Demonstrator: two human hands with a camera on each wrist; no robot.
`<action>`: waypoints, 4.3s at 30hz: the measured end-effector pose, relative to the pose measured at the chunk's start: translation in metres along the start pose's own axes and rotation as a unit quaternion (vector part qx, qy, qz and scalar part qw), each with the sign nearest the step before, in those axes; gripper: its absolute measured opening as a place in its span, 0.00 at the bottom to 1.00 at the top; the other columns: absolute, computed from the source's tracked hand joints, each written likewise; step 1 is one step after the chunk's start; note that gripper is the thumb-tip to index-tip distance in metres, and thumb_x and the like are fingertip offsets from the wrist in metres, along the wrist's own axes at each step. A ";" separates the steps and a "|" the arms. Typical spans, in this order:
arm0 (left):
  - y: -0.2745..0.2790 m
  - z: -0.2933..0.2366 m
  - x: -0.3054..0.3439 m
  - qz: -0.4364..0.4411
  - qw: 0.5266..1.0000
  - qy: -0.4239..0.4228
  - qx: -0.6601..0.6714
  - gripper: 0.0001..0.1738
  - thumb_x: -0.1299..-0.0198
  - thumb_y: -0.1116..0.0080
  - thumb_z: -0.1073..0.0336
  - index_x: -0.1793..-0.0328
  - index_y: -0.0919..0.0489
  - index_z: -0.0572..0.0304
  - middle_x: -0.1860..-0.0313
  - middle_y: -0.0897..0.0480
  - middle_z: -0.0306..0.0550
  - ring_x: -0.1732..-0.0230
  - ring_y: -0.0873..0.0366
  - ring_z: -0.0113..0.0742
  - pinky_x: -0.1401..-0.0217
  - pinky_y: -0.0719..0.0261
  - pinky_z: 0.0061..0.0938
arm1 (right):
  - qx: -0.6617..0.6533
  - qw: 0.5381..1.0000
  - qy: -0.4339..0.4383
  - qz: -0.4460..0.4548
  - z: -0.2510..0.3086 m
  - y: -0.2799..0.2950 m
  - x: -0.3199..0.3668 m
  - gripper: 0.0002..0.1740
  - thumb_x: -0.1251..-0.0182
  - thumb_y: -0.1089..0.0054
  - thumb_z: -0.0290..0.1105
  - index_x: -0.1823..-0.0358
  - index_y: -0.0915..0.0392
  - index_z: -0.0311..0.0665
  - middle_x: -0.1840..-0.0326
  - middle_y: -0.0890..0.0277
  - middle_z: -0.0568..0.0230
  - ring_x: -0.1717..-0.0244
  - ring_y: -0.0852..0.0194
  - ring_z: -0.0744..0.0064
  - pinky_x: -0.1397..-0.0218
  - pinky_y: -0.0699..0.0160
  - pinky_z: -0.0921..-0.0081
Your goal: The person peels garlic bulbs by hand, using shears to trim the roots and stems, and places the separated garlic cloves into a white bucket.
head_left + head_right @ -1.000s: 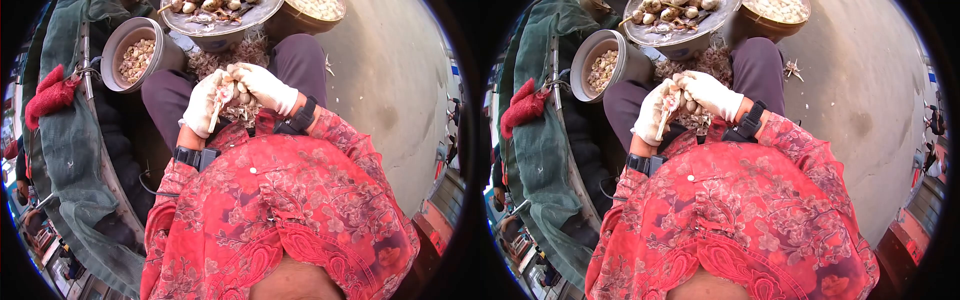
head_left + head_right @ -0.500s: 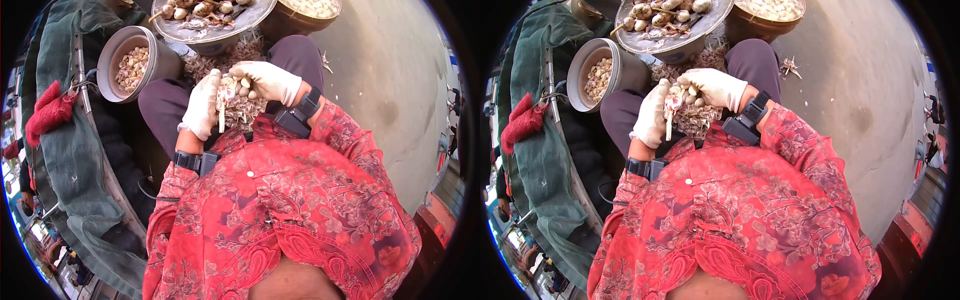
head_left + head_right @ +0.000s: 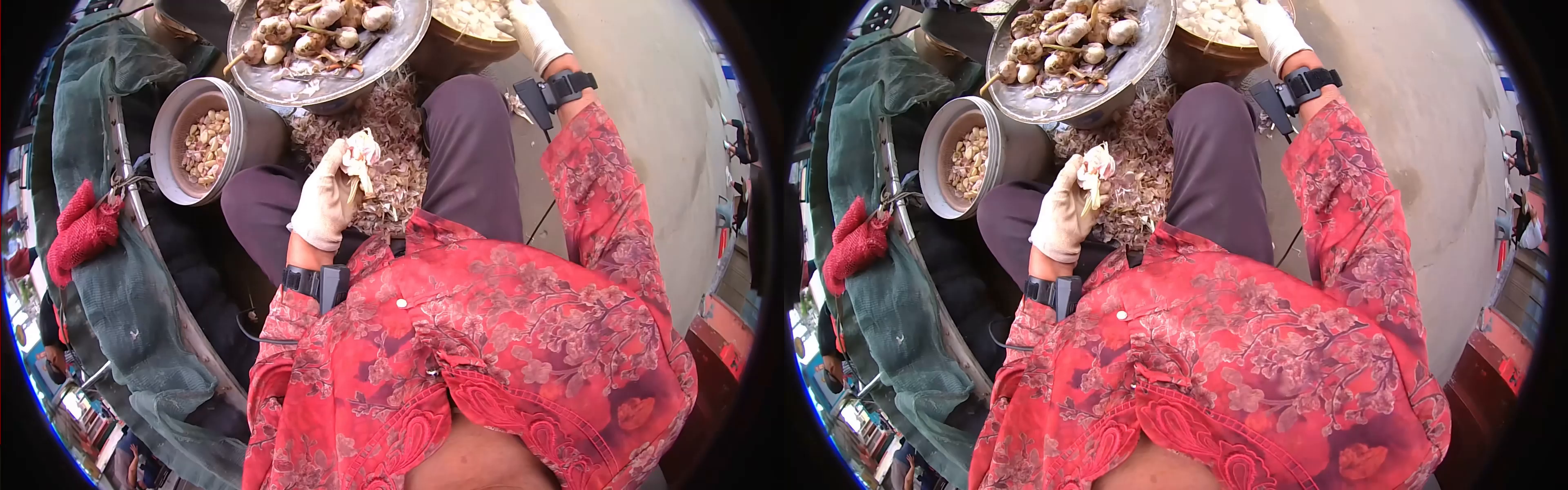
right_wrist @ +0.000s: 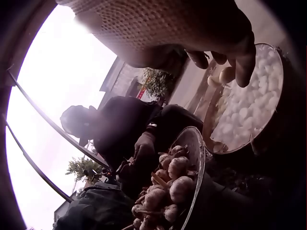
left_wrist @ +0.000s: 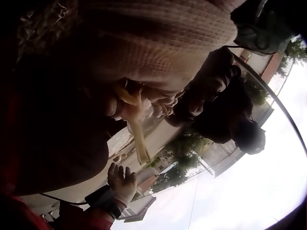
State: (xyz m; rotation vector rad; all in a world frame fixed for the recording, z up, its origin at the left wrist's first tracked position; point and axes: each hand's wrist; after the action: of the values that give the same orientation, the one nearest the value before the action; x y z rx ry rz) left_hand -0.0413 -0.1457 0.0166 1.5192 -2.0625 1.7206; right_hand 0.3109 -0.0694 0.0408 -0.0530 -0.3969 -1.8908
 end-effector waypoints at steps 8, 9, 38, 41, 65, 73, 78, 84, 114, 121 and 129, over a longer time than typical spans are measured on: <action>0.023 0.008 -0.015 0.012 1.000 -0.003 -0.005 0.15 0.27 0.53 0.60 0.41 0.25 0.58 0.55 0.19 0.40 0.63 0.22 0.30 0.63 0.24 0.22 | -0.002 1.000 -0.014 0.005 0.013 -0.042 0.029 0.21 0.31 0.49 0.41 0.49 0.25 0.30 0.58 0.20 0.56 0.60 0.22 0.70 0.58 0.23 0.73; 0.016 0.005 -0.015 -0.021 1.000 0.002 -0.022 0.13 0.28 0.52 0.59 0.46 0.24 0.56 0.59 0.20 0.39 0.68 0.24 0.29 0.68 0.26 0.20 | -0.041 0.995 -0.042 0.078 0.023 -0.058 0.052 0.19 0.27 0.48 0.43 0.47 0.27 0.34 0.54 0.22 0.63 0.58 0.22 0.77 0.57 0.24 0.81; 0.021 0.007 0.008 0.068 0.979 -0.130 -0.145 0.21 0.29 0.47 0.59 0.38 0.26 0.66 0.53 0.19 0.41 0.54 0.21 0.29 0.52 0.22 0.23 | -0.163 0.926 -0.173 0.294 -0.017 -0.156 0.151 0.09 0.27 0.54 0.33 0.56 0.29 0.36 0.67 0.25 0.67 0.73 0.28 0.82 0.73 0.28 0.82; 0.020 0.008 0.013 -0.001 0.959 -0.166 -0.232 0.16 0.29 0.48 0.59 0.43 0.24 0.61 0.60 0.19 0.36 0.67 0.24 0.22 0.69 0.26 0.15 | 0.079 0.980 0.061 0.172 -0.005 -0.152 0.158 0.14 0.33 0.46 0.36 0.57 0.28 0.31 0.63 0.21 0.42 0.59 0.21 0.46 0.55 0.25 0.59; -0.001 0.004 0.034 -0.089 0.948 -0.185 -0.242 0.11 0.33 0.40 0.61 0.52 0.23 0.60 0.64 0.20 0.36 0.67 0.24 0.20 0.66 0.21 0.18 | 0.057 0.930 -0.044 0.361 0.021 -0.138 0.166 0.18 0.25 0.54 0.42 0.47 0.26 0.36 0.67 0.19 0.62 0.72 0.21 0.78 0.70 0.24 0.77; 0.005 0.005 0.025 -0.078 0.948 -0.161 -0.262 0.12 0.31 0.43 0.62 0.48 0.23 0.60 0.62 0.19 0.36 0.65 0.24 0.22 0.63 0.25 0.18 | 0.088 0.941 0.017 0.325 0.004 -0.146 0.163 0.16 0.28 0.47 0.41 0.52 0.25 0.35 0.67 0.19 0.63 0.73 0.23 0.81 0.72 0.27 0.81; 0.024 0.004 0.017 0.043 0.979 -0.154 -0.129 0.09 0.30 0.48 0.64 0.51 0.24 0.62 0.63 0.21 0.38 0.62 0.24 0.24 0.55 0.26 0.19 | -0.039 0.936 -0.116 0.329 0.003 -0.149 0.161 0.15 0.25 0.50 0.41 0.52 0.27 0.36 0.64 0.20 0.66 0.69 0.23 0.82 0.71 0.27 0.84; 0.028 0.004 0.015 -0.028 0.979 -0.131 -0.152 0.09 0.28 0.55 0.64 0.58 0.26 0.58 0.67 0.24 0.36 0.66 0.27 0.24 0.60 0.28 0.18 | 0.010 0.941 -0.038 0.337 -0.006 -0.153 0.159 0.20 0.24 0.51 0.42 0.42 0.28 0.35 0.62 0.20 0.66 0.70 0.23 0.82 0.68 0.24 0.81; 0.021 -0.037 -0.003 0.003 0.988 -0.086 -0.129 0.16 0.32 0.43 0.68 0.41 0.24 0.69 0.54 0.19 0.41 0.68 0.30 0.18 0.70 0.33 0.12 | 0.416 0.853 0.239 0.205 0.036 -0.141 0.042 0.19 0.36 0.49 0.40 0.51 0.25 0.33 0.57 0.21 0.45 0.51 0.23 0.47 0.47 0.26 0.56; 0.022 -0.046 0.000 0.007 0.983 -0.089 -0.161 0.21 0.32 0.42 0.63 0.41 0.26 0.72 0.69 0.24 0.39 0.73 0.33 0.22 0.68 0.34 0.17 | 0.627 0.680 0.363 0.115 0.007 -0.155 0.003 0.13 0.37 0.48 0.34 0.54 0.21 0.40 0.56 0.21 0.55 0.50 0.23 0.54 0.50 0.26 0.57; 0.015 -0.048 0.008 -0.007 0.984 -0.086 -0.155 0.17 0.33 0.43 0.69 0.41 0.24 0.68 0.65 0.23 0.36 0.71 0.33 0.16 0.74 0.37 0.11 | 0.606 0.669 0.407 0.139 0.006 -0.149 -0.004 0.10 0.43 0.42 0.32 0.61 0.18 0.42 0.59 0.21 0.56 0.52 0.25 0.52 0.46 0.31 0.56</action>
State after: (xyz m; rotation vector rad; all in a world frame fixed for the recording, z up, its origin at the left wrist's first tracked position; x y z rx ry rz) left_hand -0.0803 -0.1148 0.0283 1.6218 -2.2634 1.2243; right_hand 0.1742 -0.0199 0.0092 1.4842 -0.8595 -0.8588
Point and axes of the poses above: each hand's wrist, its own x-axis away from the middle knuckle, its own y-axis out of the back of the hand, z = x × y
